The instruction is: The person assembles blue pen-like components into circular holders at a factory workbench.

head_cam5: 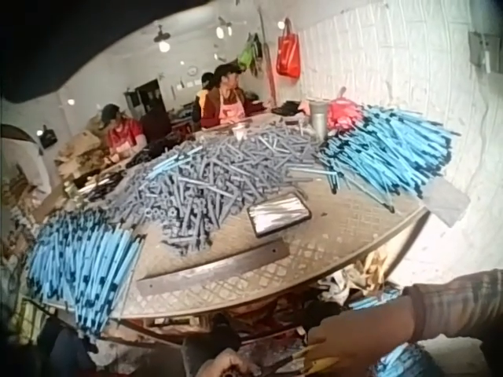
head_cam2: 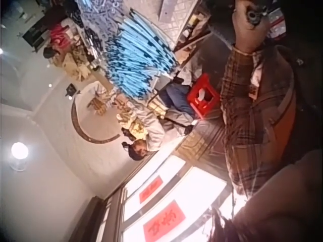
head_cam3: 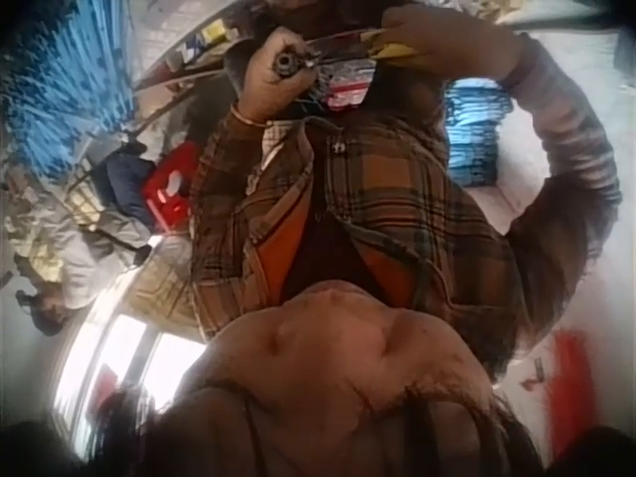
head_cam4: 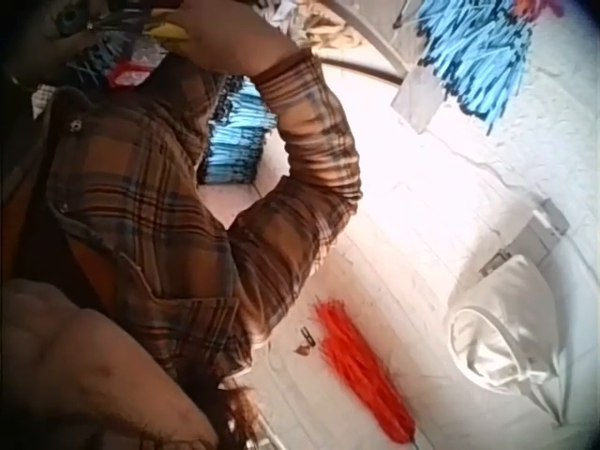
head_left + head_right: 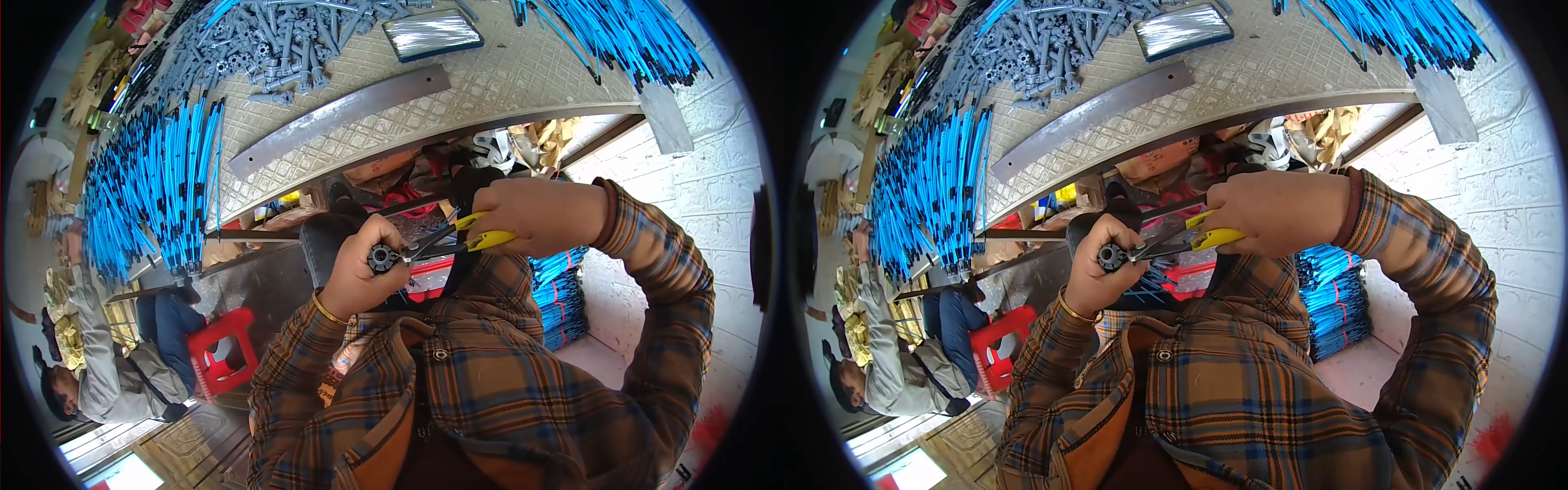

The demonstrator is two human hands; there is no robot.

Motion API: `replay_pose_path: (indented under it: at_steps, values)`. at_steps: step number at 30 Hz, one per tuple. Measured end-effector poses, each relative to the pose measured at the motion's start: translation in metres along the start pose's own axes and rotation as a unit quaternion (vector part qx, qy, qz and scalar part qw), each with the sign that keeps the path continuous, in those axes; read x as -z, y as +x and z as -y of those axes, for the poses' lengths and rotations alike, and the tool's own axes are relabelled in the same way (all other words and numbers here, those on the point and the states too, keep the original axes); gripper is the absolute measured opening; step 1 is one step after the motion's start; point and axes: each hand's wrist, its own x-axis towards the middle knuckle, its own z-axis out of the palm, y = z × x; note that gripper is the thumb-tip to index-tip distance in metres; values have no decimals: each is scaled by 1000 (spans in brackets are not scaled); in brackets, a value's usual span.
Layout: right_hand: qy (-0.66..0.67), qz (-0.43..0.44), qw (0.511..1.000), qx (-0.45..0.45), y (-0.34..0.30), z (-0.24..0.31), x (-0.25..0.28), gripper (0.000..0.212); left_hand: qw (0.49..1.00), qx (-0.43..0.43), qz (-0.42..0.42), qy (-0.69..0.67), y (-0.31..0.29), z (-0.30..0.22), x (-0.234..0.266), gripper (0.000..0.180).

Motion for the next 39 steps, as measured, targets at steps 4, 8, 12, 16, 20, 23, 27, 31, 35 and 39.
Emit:
replay_pose_path:
  at_steps: [4, 8, 12, 16, 20, 23, 27, 31, 35, 39]
  values:
    - [16, -21, 999, 44, 3, -8, -4, 24, 1000, 3, 24, -10, -2, 1, 5, 31]
    - [323, 178, 924, -106, 6, -18, -12, 27, 994, 46, 88, -40, -9, -1, 12, 35]
    - [753, 321, 574, -32, 9, -53, -102, 59, 993, -13, 100, -67, -9, 3, 12, 41]
    - [720, 194, 666, 16, 6, -53, -154, 76, 989, 15, 141, -50, -8, 2, 11, 48]
    - [398, 55, 915, -21, 6, -18, -54, 79, 997, 26, 48, -59, -9, 10, 11, 49]
    - [79, -103, 987, 91, -3, -25, -54, 77, 987, 90, 15, -131, -5, 9, 8, 46]
    - [693, 230, 661, -175, -1, -42, -109, 64, 990, 10, 103, -97, -1, 12, 11, 45]
    - [671, 136, 729, 17, 4, -25, -90, 52, 998, -1, 61, -23, -3, 16, 14, 47]
    - [277, -102, 953, 68, 4, -20, -64, 62, 995, 25, -28, -97, -4, 16, 11, 45]
    - [671, 188, 710, -101, 1, -36, -79, 69, 991, 53, 37, -119, -3, 17, 10, 47]
